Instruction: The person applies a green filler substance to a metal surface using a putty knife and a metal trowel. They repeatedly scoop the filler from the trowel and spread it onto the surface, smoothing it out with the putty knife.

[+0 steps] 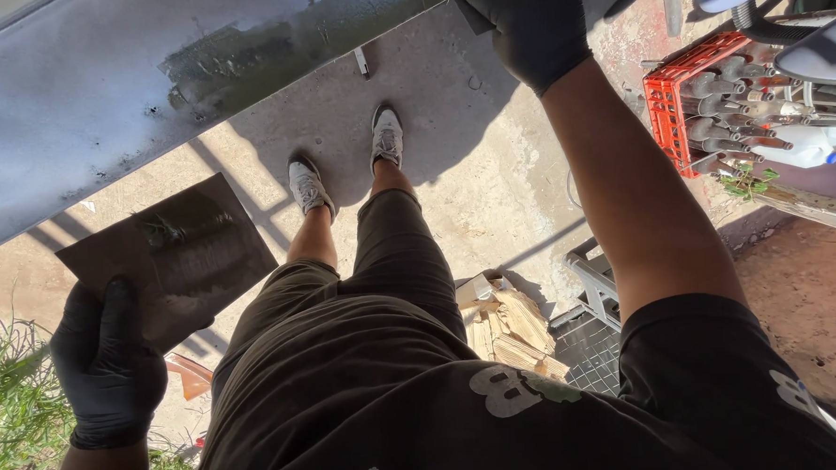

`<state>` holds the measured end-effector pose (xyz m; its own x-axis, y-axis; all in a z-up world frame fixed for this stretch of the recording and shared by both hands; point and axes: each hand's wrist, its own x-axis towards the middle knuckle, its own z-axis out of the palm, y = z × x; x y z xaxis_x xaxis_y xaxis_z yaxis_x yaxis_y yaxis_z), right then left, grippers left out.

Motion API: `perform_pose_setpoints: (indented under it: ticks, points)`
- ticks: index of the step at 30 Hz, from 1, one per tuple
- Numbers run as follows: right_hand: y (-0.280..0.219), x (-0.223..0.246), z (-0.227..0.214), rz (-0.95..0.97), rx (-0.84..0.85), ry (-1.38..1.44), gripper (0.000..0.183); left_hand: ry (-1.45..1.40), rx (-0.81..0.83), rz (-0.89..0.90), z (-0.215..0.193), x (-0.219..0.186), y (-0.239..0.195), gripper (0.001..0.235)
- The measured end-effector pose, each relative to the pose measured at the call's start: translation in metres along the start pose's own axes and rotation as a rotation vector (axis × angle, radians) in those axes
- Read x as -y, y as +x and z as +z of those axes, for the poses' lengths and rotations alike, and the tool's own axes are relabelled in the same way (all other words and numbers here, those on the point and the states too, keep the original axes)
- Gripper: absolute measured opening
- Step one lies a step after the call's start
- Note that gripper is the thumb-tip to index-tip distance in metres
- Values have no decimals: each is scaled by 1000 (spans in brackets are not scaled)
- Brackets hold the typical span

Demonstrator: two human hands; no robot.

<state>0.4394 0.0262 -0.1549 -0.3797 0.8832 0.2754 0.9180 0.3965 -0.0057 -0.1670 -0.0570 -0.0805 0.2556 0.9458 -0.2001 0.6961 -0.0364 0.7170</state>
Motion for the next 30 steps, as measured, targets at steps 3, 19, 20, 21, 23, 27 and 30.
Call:
perform_pose_setpoints:
  ticks: [3,19,20,21,23,27,30]
  points:
    - [-21,13,18,28,112,-77,63,40,-10,125,1,2,0,25]
    - [-99,66,69,76,-75,-57,3,58,55,-253,-6,-8,-1,33]
    - [-104,68,72,74,-80,-27,8,96,48,-164,-4,-1,0,45]
    - [-115,72,64,69,-85,-36,8,90,41,-158,-1,-7,4,45]
    - [-124,79,55,181,-49,50,48,-82,9,-371,-1,-23,4,32]
    - [-63,68,8,156,-110,9,34,-80,20,-287,-4,-11,0,27]
    - [-25,51,5,119,-28,-42,66,-105,24,-349,0,-15,2,28]
